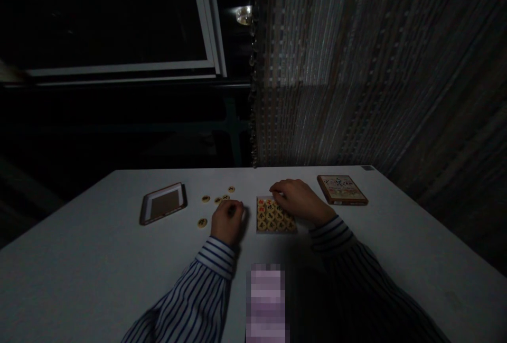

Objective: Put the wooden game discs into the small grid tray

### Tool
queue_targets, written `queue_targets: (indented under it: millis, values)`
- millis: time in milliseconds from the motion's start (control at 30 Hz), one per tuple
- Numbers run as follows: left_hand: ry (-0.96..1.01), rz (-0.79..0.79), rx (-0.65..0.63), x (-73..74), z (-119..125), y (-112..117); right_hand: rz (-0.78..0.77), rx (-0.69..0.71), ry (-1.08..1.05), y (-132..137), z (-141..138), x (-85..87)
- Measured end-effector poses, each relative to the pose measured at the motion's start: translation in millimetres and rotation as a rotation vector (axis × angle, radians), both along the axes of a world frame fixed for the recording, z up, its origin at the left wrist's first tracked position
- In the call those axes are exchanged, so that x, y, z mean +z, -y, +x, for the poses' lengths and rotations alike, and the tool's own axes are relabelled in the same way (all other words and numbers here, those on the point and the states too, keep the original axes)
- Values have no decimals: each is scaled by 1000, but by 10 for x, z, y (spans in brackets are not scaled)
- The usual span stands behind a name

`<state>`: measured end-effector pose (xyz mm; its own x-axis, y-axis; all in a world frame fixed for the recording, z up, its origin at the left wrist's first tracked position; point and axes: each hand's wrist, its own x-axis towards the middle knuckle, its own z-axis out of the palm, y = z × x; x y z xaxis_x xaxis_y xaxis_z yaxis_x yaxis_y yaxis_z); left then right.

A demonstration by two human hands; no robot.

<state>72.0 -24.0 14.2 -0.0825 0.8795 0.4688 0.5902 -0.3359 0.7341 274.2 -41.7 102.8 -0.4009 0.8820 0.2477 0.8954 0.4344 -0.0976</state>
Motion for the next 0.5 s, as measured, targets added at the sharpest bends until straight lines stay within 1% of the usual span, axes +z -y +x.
queue_targets:
  millis: [100, 167, 333, 400, 500]
  values:
    - [-6, -14, 47, 68, -114, -112, -27, -16, 4, 4, -9, 14]
    - [-4, -14, 90, 85, -195, -187, -35, -32, 2, 7, -16, 18]
    - [-32, 18, 141, 30, -416, -313, -10, -8, -7, 20, -35, 15]
    - [-104, 34, 166, 7, -505, -324, -11, -7, -7, 23, -68, 17]
    - [-300, 73, 208, -13, -615, -308, -22, -18, -5, 4, -165, 23]
